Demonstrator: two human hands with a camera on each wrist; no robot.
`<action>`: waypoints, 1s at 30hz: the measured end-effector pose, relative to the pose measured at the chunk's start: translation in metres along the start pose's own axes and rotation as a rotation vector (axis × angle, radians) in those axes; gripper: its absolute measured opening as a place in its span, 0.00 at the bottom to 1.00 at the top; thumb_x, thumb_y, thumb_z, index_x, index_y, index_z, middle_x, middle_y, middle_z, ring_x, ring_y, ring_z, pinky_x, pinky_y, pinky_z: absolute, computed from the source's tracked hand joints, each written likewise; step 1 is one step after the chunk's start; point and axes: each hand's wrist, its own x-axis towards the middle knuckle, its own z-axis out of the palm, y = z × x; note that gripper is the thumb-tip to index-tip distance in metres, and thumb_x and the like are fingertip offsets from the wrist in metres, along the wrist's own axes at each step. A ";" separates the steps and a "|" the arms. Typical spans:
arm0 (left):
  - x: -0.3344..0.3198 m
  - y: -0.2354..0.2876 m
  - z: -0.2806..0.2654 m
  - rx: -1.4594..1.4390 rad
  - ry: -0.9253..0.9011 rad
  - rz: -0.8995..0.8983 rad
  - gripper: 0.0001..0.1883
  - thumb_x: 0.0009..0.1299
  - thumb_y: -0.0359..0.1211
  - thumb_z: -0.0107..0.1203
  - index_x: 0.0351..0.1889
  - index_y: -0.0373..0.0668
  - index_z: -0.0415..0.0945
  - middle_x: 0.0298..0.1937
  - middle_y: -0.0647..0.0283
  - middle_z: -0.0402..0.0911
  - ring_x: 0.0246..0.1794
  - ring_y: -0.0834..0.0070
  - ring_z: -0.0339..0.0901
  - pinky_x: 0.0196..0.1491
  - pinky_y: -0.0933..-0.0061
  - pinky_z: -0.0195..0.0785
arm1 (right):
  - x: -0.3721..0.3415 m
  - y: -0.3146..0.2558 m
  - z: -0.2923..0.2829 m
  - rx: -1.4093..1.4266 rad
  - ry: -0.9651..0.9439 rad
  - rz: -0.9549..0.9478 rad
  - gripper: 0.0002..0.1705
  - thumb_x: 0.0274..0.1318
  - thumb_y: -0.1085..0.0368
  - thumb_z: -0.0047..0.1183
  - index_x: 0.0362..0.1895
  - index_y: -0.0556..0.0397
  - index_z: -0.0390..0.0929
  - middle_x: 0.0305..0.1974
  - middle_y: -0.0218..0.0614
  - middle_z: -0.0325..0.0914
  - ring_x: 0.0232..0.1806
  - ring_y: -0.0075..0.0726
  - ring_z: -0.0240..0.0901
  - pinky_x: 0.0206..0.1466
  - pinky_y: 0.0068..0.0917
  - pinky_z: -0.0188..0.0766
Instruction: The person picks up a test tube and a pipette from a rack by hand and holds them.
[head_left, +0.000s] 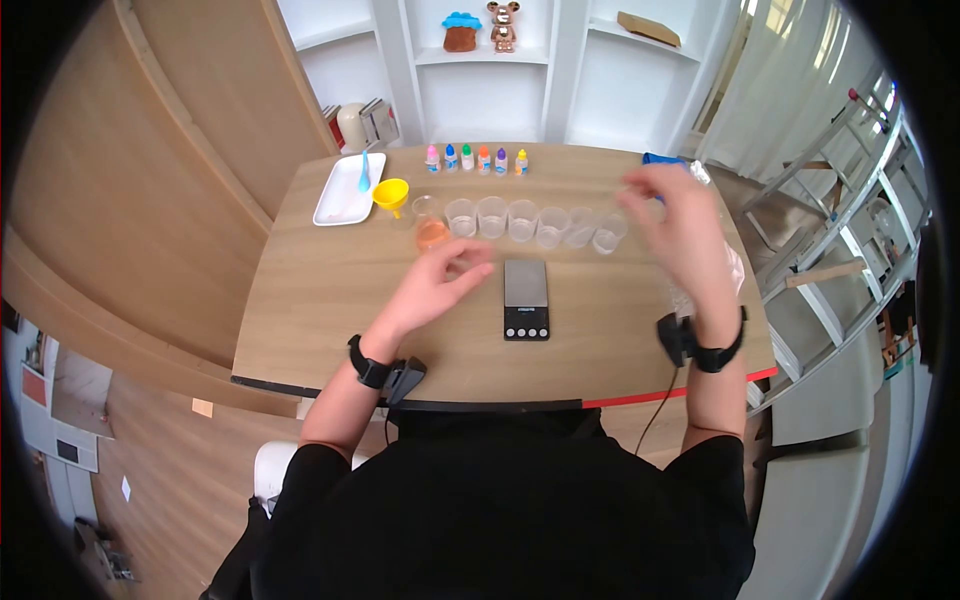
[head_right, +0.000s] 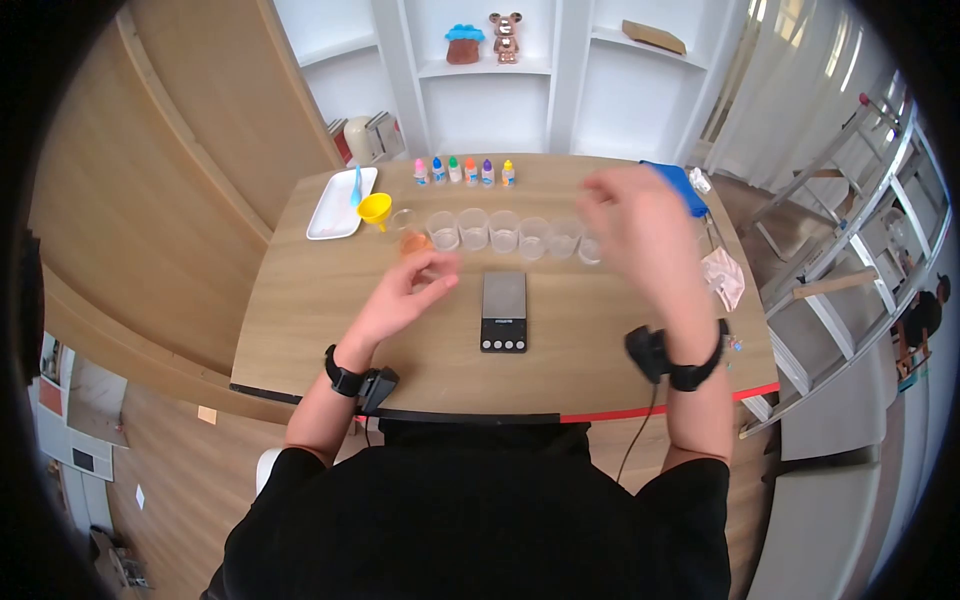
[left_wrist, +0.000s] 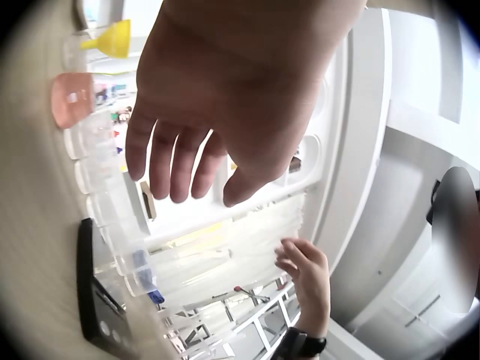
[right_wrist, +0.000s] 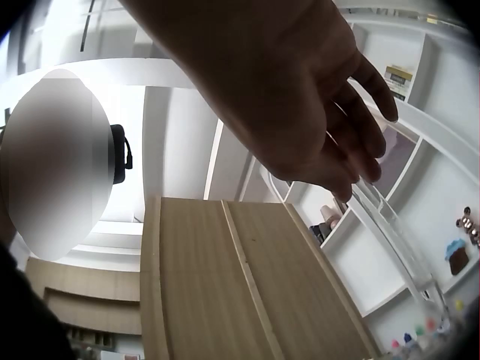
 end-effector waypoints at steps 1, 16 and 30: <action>0.003 0.005 0.005 0.004 0.000 -0.007 0.14 0.71 0.34 0.57 0.52 0.38 0.76 0.40 0.63 0.82 0.39 0.77 0.79 0.46 0.75 0.72 | -0.004 -0.006 0.018 0.061 -0.025 -0.043 0.10 0.52 0.65 0.59 0.38 0.57 0.80 0.32 0.42 0.80 0.39 0.47 0.75 0.44 0.37 0.72; 0.000 -0.048 0.018 0.058 0.169 0.124 0.09 0.69 0.27 0.58 0.47 0.40 0.74 0.39 0.66 0.79 0.39 0.80 0.76 0.40 0.77 0.71 | -0.035 -0.015 0.081 0.293 -0.092 -0.007 0.17 0.54 0.63 0.61 0.48 0.55 0.78 0.39 0.42 0.81 0.41 0.41 0.77 0.45 0.37 0.72; 0.010 -0.084 0.004 -0.372 0.194 -0.039 0.07 0.72 0.29 0.55 0.46 0.40 0.72 0.37 0.69 0.78 0.35 0.84 0.76 0.36 0.82 0.68 | -0.045 0.154 -0.043 -0.184 0.001 0.552 0.22 0.53 0.55 0.61 0.43 0.61 0.80 0.25 0.40 0.79 0.28 0.36 0.77 0.35 0.30 0.71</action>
